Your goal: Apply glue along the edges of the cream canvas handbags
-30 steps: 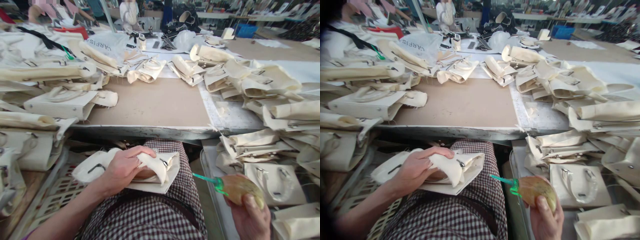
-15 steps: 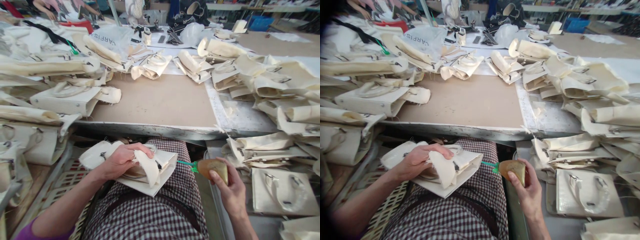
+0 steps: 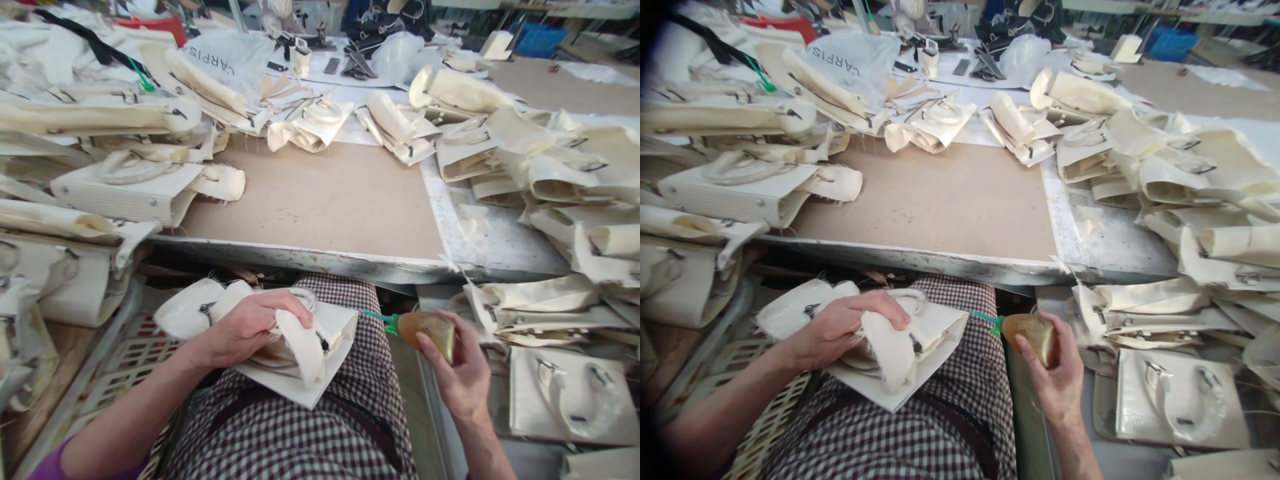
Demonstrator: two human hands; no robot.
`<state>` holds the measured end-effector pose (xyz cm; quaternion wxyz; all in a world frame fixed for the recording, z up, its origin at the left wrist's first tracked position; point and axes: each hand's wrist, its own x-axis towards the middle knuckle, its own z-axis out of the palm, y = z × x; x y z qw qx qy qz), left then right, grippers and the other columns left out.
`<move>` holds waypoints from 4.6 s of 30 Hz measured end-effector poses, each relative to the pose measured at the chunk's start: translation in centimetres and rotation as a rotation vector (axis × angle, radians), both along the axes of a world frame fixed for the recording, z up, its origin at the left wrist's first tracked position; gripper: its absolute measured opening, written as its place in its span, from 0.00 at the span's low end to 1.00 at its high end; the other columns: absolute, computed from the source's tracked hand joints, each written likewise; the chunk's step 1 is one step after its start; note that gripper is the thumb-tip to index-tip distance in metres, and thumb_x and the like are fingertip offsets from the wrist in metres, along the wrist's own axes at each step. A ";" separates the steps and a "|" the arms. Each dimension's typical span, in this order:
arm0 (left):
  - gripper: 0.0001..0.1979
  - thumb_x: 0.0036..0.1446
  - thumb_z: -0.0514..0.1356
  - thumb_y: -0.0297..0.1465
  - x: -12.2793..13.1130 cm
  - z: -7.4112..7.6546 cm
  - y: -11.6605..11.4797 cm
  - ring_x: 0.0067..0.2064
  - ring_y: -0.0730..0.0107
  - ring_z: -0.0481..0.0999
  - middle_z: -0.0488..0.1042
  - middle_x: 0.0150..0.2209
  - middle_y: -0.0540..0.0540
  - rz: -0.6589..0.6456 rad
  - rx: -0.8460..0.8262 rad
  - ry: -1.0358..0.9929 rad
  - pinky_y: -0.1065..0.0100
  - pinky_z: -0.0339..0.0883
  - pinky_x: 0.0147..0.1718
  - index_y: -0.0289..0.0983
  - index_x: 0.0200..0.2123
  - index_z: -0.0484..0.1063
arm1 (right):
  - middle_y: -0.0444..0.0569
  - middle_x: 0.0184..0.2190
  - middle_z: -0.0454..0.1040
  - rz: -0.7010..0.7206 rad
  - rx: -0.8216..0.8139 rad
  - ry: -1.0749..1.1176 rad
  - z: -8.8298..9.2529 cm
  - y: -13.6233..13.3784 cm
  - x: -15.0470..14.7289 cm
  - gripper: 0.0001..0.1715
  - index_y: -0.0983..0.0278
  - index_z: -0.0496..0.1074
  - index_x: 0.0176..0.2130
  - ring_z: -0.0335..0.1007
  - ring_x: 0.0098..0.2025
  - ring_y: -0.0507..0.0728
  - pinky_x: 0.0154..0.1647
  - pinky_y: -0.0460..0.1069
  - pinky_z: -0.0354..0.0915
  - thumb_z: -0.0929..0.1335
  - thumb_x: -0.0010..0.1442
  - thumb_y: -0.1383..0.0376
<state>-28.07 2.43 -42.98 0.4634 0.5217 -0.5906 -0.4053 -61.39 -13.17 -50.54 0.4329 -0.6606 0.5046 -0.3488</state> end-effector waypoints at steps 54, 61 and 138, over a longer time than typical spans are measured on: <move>0.17 0.71 0.52 0.37 -0.3 -0.2 -0.3 0.46 0.58 0.78 0.80 0.42 0.37 -0.184 0.000 -0.075 0.61 0.72 0.49 0.35 0.45 0.78 | 0.48 0.42 0.76 0.248 0.044 0.078 1.3 0.3 -1.5 0.25 0.58 0.75 0.49 0.74 0.38 0.58 0.39 0.48 0.72 0.77 0.53 0.53; 0.13 0.70 0.53 0.31 -0.9 -0.7 0.2 0.47 0.59 0.78 0.81 0.43 0.37 -0.207 0.019 -0.088 0.61 0.72 0.49 0.35 0.46 0.77 | 0.51 0.39 0.79 0.073 0.193 0.065 1.3 1.0 -0.9 0.31 0.61 0.75 0.48 0.76 0.37 0.61 0.32 0.48 0.74 0.78 0.49 0.49; 0.16 0.69 0.56 0.39 -0.8 -1.1 0.4 0.47 0.59 0.78 0.79 0.43 0.36 -0.176 -0.122 -0.089 0.61 0.71 0.50 0.32 0.43 0.77 | 0.47 0.39 0.79 -0.091 0.389 0.017 6.4 8.7 0.1 0.28 0.60 0.75 0.47 0.75 0.38 0.61 0.36 0.48 0.73 0.75 0.51 0.49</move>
